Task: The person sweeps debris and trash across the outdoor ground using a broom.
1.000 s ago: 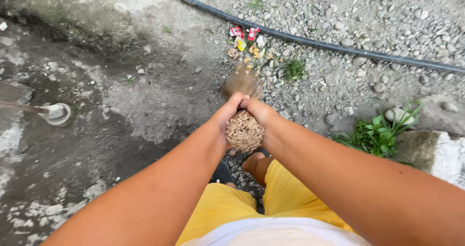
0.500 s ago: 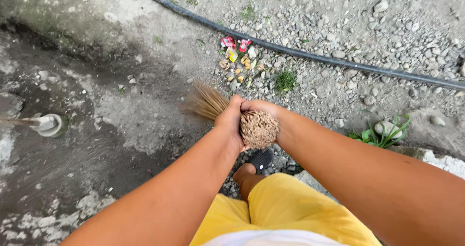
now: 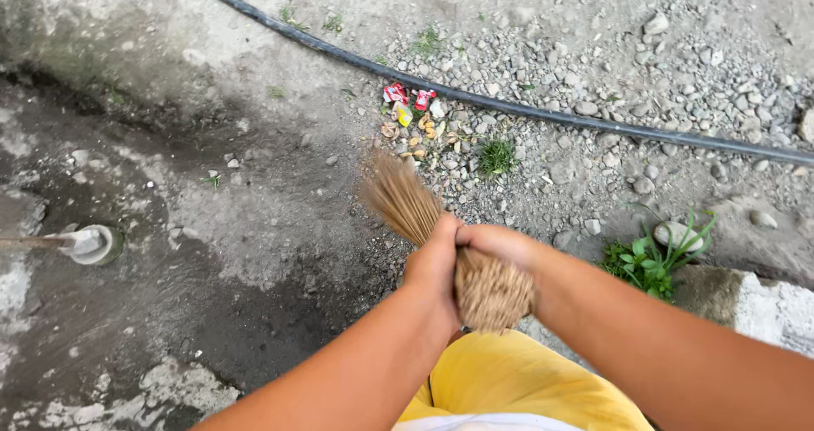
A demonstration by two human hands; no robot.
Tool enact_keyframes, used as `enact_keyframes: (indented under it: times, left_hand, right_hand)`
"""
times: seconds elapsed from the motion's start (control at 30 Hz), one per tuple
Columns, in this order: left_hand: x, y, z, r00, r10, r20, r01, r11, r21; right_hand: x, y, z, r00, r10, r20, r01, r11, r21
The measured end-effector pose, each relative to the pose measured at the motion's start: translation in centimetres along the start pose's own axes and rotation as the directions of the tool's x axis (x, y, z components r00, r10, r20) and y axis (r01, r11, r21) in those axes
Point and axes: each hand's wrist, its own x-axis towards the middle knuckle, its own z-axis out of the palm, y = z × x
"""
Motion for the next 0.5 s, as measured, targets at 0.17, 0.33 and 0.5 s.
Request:
enact_keyframes:
  times: [0.17, 0.33, 0.5]
  left_hand:
    - [4.0, 2.1, 3.5, 0.95, -0.221, 0.222, 0.16, 0.951, 0.263]
    - [1.4, -0.3, 3.2, 0.961, -0.014, 0.275, -0.067, 0.957, 0.282]
    - [2.1, -0.6, 4.4, 0.905, 0.112, 0.411, -0.183, 0.973, 0.138]
  right_hand:
    - [0.4, -2.2, -3.8, 0.996, -0.024, -0.084, 0.03, 0.997, 0.072]
    - [-1.9, 0.4, -4.1, 0.786, -0.518, -0.336, 0.494, 0.854, -0.163]
    - [-3.2, -1.8, -4.3, 0.897, -0.39, -0.209, 0.379, 0.921, -0.093]
